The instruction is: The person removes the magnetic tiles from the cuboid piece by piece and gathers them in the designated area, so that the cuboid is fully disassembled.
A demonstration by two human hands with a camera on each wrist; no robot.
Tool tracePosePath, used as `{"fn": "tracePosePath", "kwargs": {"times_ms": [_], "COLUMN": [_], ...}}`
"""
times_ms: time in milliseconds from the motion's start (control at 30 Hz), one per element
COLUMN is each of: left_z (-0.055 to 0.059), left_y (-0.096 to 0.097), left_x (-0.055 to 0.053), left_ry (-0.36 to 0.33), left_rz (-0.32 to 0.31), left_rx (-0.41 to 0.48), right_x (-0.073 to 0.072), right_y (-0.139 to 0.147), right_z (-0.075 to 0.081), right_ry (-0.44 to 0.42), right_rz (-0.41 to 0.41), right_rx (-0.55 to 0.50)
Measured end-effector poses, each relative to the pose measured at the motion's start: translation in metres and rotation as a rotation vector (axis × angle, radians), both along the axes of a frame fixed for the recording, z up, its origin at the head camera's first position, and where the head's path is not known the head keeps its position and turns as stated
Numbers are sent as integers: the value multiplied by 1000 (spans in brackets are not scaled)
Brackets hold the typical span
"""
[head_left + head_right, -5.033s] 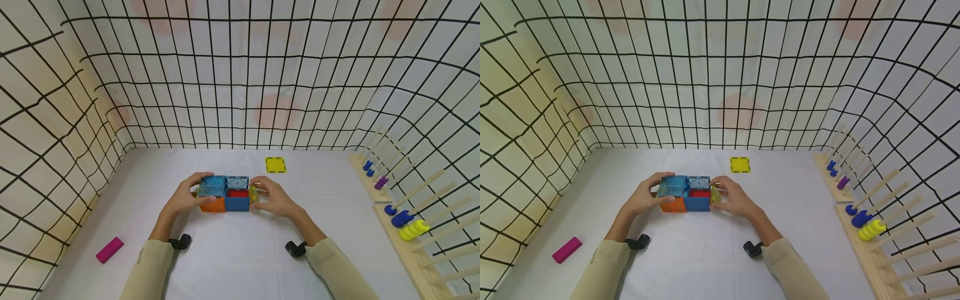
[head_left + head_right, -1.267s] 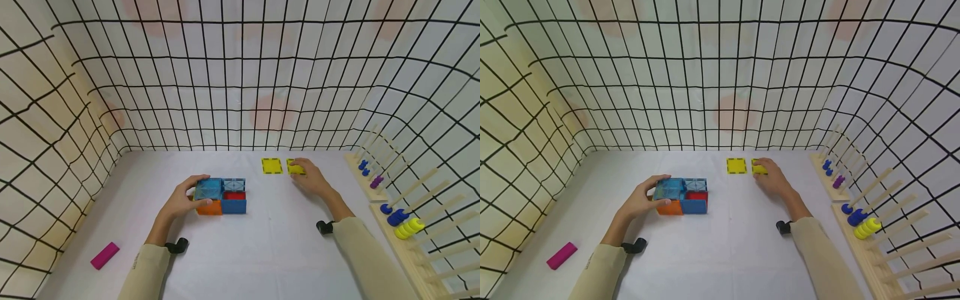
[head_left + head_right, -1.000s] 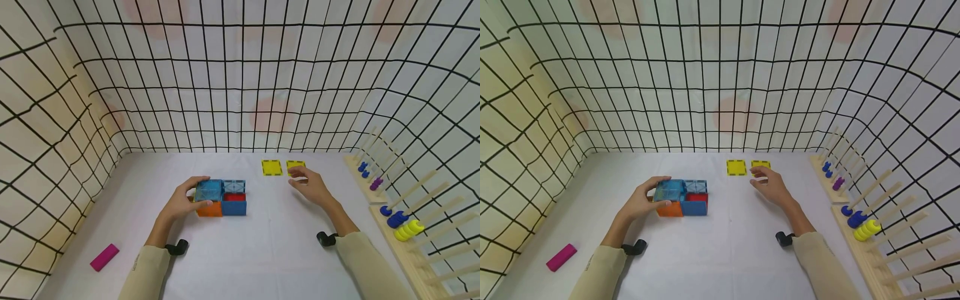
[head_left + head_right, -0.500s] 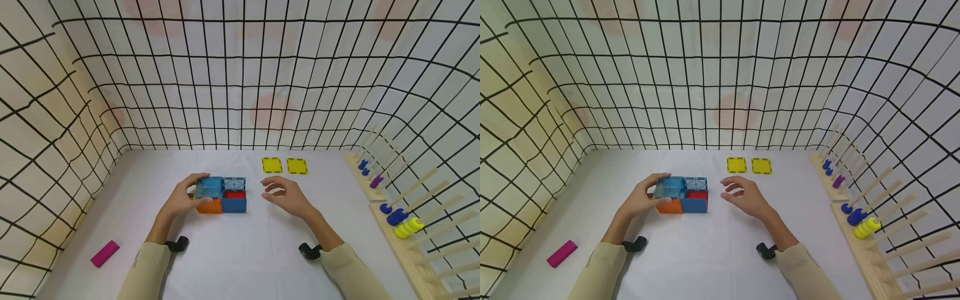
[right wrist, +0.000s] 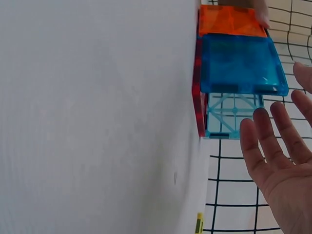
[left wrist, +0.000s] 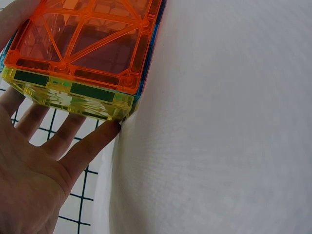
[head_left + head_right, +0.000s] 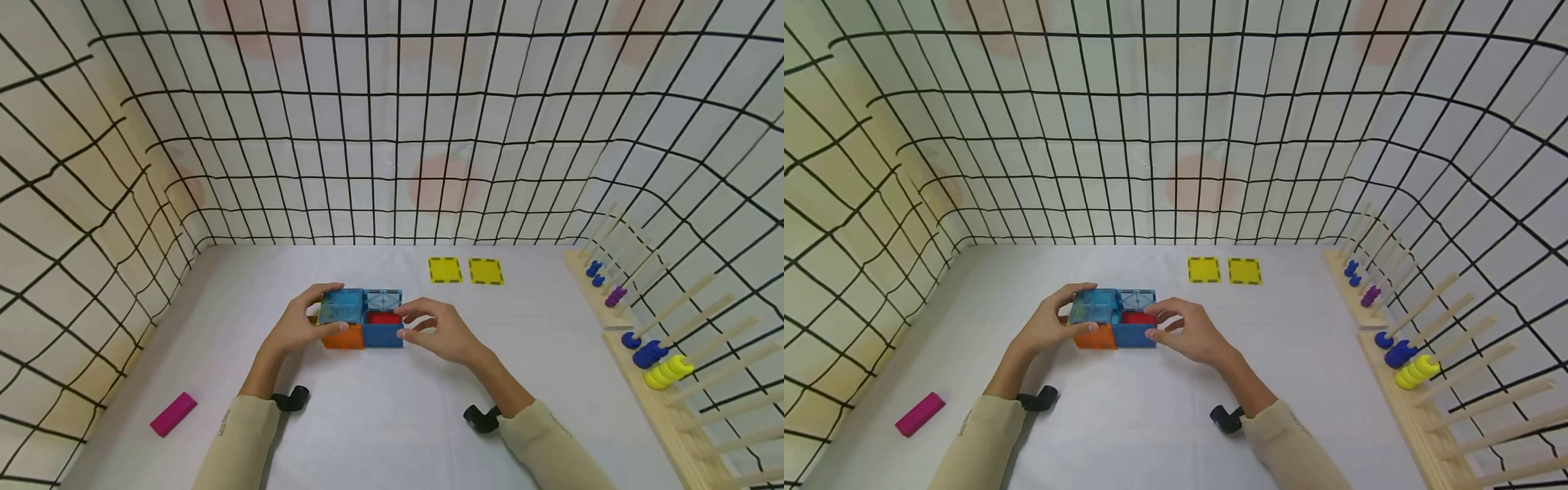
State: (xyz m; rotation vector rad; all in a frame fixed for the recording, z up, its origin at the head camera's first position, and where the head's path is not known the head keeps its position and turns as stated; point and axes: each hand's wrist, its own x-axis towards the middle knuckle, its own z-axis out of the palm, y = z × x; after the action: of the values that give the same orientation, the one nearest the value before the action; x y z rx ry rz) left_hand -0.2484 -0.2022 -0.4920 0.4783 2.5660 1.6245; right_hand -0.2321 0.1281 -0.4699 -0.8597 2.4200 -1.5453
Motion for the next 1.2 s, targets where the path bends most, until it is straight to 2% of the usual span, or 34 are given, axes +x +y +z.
{"fn": "tracePosePath", "kwargs": {"times_ms": [333,733,1200], "left_z": [1,-2,-1], "left_y": [1,0,0], "left_x": [0,-1,-1], "left_ry": [8,22,16], "left_rz": [7,7,-1], "left_rx": [-18,-32,-23], "right_x": [0,3,-1], "right_y": [-11,-28,-34], "right_z": [-3,-7,-2], "right_ry": [-2,51,196], "right_rz": [28,48,63], "right_rx": [19,114,230]}}
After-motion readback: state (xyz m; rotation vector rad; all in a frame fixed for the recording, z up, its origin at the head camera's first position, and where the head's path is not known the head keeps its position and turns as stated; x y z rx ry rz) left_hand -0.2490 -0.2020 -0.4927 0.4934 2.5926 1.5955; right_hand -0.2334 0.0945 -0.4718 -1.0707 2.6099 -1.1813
